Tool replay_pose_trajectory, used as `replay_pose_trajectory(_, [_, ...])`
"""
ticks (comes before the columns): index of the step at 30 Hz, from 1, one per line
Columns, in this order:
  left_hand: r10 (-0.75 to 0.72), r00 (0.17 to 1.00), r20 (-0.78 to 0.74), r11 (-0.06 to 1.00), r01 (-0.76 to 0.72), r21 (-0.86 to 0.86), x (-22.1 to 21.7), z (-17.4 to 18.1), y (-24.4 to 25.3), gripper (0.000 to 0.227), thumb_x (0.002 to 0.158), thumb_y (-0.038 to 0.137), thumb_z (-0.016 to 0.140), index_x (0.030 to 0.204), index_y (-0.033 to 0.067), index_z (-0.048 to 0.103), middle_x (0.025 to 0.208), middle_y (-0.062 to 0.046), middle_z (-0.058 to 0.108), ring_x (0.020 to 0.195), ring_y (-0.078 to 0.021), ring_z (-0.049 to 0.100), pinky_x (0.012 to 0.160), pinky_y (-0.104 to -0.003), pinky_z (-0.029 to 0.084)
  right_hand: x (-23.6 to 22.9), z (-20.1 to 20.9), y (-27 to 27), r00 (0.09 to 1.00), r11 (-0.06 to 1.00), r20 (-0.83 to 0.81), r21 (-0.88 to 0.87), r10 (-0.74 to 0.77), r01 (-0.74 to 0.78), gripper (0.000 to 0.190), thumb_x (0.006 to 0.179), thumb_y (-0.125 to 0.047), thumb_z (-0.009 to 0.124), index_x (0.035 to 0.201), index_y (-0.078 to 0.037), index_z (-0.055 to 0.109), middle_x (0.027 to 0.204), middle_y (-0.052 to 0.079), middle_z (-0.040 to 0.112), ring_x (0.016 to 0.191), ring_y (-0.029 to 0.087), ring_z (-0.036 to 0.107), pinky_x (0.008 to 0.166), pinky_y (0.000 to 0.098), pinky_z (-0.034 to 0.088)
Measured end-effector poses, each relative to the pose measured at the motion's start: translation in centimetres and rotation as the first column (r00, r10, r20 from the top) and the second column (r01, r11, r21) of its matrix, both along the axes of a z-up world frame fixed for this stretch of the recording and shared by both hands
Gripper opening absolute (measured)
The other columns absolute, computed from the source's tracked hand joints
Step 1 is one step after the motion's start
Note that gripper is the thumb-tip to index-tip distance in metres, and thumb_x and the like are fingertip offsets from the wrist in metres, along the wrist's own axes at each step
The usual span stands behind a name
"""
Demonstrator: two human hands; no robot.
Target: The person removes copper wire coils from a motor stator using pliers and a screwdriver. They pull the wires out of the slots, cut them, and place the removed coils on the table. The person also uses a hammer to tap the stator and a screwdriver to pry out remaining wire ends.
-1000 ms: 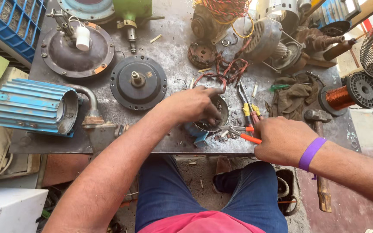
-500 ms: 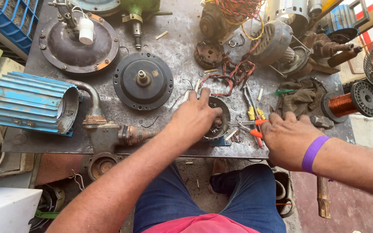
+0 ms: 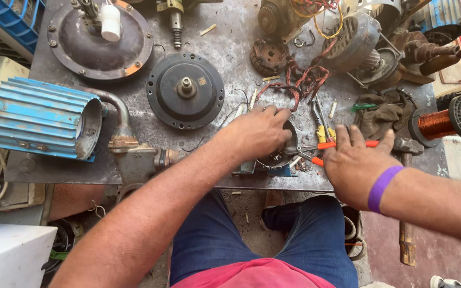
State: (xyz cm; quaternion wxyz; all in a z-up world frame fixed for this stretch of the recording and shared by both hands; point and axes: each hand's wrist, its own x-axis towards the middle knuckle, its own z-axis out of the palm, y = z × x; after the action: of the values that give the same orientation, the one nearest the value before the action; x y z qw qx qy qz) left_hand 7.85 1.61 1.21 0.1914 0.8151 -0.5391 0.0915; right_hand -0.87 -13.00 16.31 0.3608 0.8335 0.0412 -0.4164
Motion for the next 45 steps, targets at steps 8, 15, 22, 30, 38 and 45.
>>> replay_pose_trajectory(8, [0.039,0.998,0.044,0.997,-0.035,-0.067,-0.3,-0.3,-0.3,0.015,0.085,0.022,0.062,0.086,0.0120,0.074,0.113,-0.014,0.062,0.099,-0.0316,0.066,0.081,-0.046,0.055,1.5,-1.7,1.2,0.964,0.964,0.021,0.001,-0.265,0.265,0.062,0.085,-0.008,0.072,0.145,-0.011,0.054,0.167,0.015,0.024,0.153,0.040,0.030,0.111,0.0831,0.023])
replay_pose_trajectory(15, [0.066,0.992,0.107,0.994,-0.056,-0.091,-0.4,-0.8,-0.4,0.018,0.087,0.023,0.063,0.088,0.0092,0.074,0.110,-0.014,0.063,0.096,-0.0305,0.066,0.076,-0.047,0.057,-0.1,-1.1,1.6,0.989,0.992,0.087,0.058,-0.118,0.114,0.046,0.091,-0.019,0.062,0.133,-0.004,0.057,0.132,0.017,0.059,0.129,0.036,0.056,0.096,0.0756,0.045])
replay_pose_trajectory(22, [0.080,0.992,0.103,0.990,-0.067,-0.120,-0.4,-0.9,-0.3,0.017,0.087,0.022,0.063,0.089,0.0098,0.074,0.107,-0.013,0.064,0.098,-0.0293,0.066,0.079,-0.046,0.057,-0.8,-2.2,0.7,0.973,0.994,0.226,0.107,-0.041,0.017,0.057,0.087,-0.030,0.064,0.127,0.008,0.051,0.106,0.025,0.068,0.105,0.043,0.066,0.079,0.0686,0.051])
replay_pose_trajectory(30, [0.044,0.999,-0.016,0.988,-0.046,-0.149,0.0,-0.9,0.2,0.016,0.084,0.020,0.063,0.090,0.0113,0.075,0.112,-0.013,0.064,0.103,-0.0307,0.065,0.085,-0.048,0.055,-0.7,-2.6,-0.4,0.940,0.978,0.315,0.194,-0.132,0.072,0.040,0.092,-0.032,0.059,0.114,0.001,0.062,0.106,0.027,0.071,0.100,0.044,0.072,0.086,0.0543,0.058])
replay_pose_trajectory(38, [0.018,0.994,-0.109,0.981,-0.038,-0.188,0.4,-1.5,0.1,0.017,0.087,0.022,0.065,0.096,0.0147,0.077,0.115,-0.011,0.063,0.107,-0.0313,0.064,0.088,-0.048,0.054,0.3,-2.2,-0.2,0.960,0.970,0.207,0.190,-0.191,0.152,0.030,0.089,-0.027,0.060,0.114,-0.011,0.064,0.102,0.020,0.077,0.094,0.037,0.076,0.085,0.0491,0.061])
replay_pose_trajectory(45, [0.003,0.979,-0.206,0.964,-0.057,-0.259,0.5,-2.6,0.0,0.024,0.096,0.027,0.062,0.107,0.0065,0.067,0.123,-0.013,0.063,0.113,-0.0348,0.062,0.093,-0.048,0.052,-3.0,-3.0,-1.2,0.917,0.937,0.321,0.325,-0.236,0.128,0.042,0.082,-0.030,0.065,0.119,-0.010,0.063,0.115,0.017,0.073,0.108,0.035,0.072,0.094,0.0466,0.058])
